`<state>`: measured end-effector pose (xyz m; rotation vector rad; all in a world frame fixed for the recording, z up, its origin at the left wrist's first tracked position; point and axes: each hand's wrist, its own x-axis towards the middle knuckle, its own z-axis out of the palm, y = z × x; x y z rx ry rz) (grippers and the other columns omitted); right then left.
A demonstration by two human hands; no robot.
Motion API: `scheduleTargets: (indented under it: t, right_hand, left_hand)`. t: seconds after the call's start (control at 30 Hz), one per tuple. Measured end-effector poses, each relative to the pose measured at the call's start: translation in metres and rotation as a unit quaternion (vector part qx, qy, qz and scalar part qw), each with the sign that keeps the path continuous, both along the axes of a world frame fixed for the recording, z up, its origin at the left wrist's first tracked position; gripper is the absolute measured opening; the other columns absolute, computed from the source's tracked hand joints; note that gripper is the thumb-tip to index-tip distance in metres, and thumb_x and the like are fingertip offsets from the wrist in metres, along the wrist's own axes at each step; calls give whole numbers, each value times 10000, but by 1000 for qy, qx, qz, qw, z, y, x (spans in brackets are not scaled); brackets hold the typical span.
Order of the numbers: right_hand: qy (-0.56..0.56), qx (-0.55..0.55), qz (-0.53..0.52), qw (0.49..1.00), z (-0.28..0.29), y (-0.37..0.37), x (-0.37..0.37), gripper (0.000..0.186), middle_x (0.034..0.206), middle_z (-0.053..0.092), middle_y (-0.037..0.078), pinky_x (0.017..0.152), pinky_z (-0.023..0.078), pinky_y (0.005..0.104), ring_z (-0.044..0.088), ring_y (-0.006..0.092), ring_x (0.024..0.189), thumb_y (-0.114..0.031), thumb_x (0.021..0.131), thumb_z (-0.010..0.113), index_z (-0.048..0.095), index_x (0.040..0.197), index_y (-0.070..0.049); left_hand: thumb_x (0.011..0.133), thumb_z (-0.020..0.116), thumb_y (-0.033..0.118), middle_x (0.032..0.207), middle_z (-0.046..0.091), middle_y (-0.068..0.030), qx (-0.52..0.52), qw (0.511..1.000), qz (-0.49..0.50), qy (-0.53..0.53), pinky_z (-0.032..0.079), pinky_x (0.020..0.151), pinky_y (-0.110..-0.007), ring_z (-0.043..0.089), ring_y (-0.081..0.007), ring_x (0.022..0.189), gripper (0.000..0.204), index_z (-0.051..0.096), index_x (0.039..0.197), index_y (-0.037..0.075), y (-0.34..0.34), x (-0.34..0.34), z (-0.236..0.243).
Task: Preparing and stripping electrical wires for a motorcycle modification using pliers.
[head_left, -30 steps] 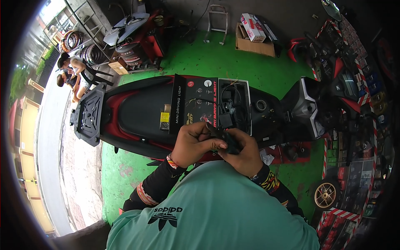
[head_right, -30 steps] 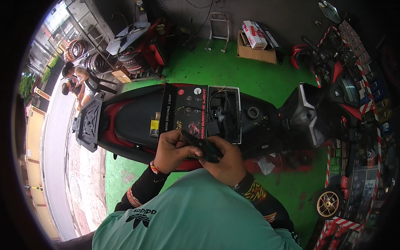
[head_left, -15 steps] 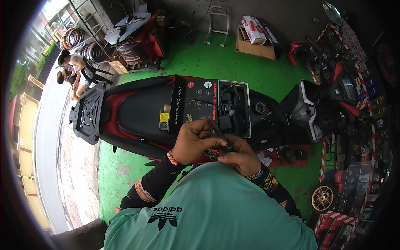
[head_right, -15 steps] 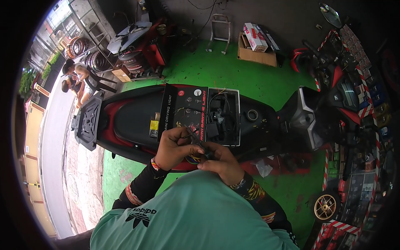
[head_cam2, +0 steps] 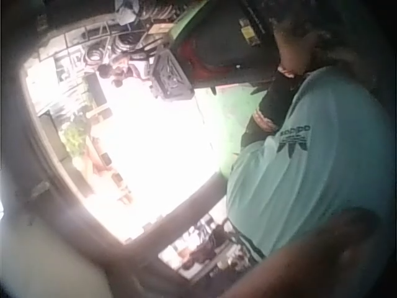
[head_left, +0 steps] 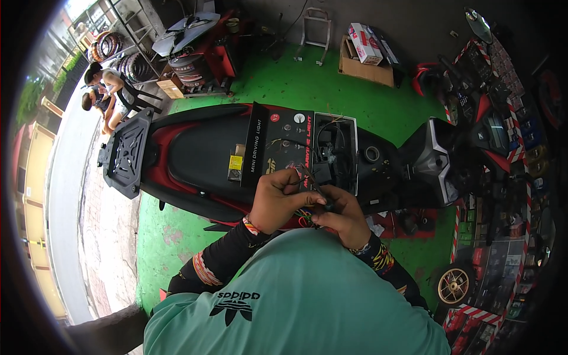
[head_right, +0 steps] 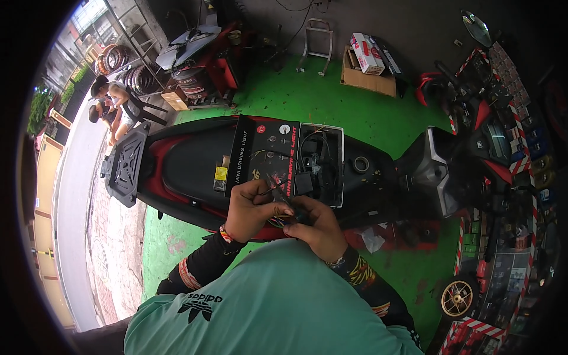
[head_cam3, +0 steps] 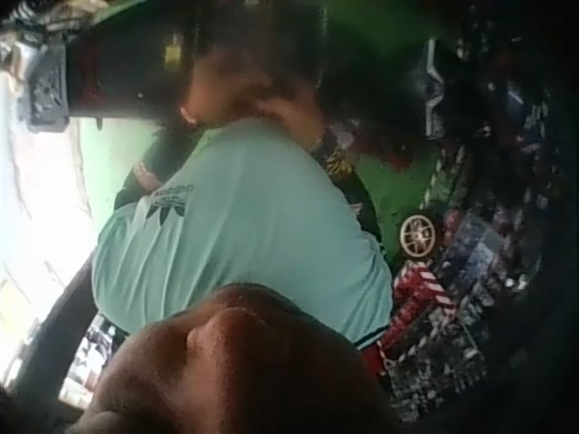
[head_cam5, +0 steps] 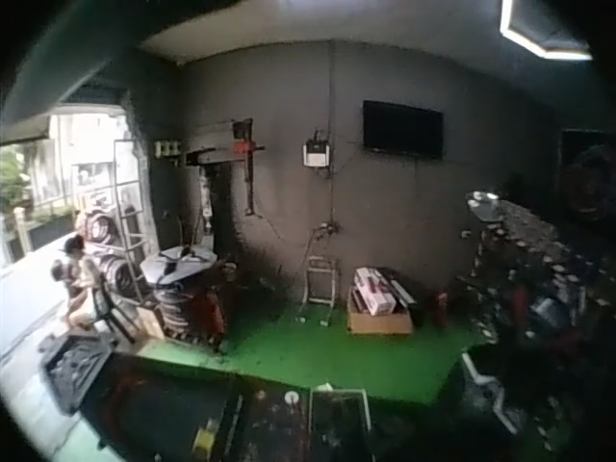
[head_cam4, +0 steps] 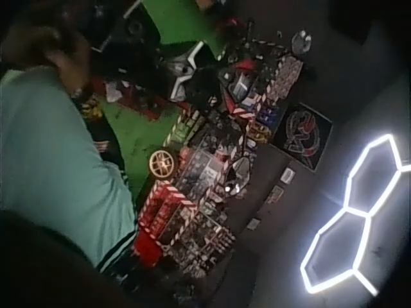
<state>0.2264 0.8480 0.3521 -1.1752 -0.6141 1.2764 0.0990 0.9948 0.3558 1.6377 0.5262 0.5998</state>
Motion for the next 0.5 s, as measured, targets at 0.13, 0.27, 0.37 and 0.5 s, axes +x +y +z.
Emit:
scheduleTargets:
  t: [0.13,0.27,0.37,0.5]
  right_hand:
    - [10,-7,-13,1000,-2,1,-3,447,1085,674,77,854,527,283,649,132,985,-43,815,715,613,1244,34]
    - [-29,-6,-49,998,-5,5,-4,425,1037,686,77,810,539,281,664,131,933,-48,810,723,620,1215,31]
    - [-61,2,-79,995,-11,5,-9,408,984,673,61,754,530,277,649,116,878,-54,807,713,619,1198,15]
    - [162,84,-309,933,-29,-1,9,350,845,590,11,598,449,255,538,77,685,-86,821,655,587,1158,-22]
  left_hand:
    - [721,930,99,613,412,89,-27,1000,6,-2,335,504,-225,372,-12,606,385,552,675,44,-2,1,7]
    - [719,927,80,614,417,88,-11,1000,22,7,347,509,-218,367,-6,603,417,516,657,54,0,2,0]
    - [719,932,75,618,401,92,-53,997,48,-20,342,511,-218,346,-4,596,493,446,636,80,-6,1,-7]
    - [724,898,7,621,355,98,-65,986,145,-53,362,528,-215,335,-8,605,586,331,634,126,-4,-1,-12]
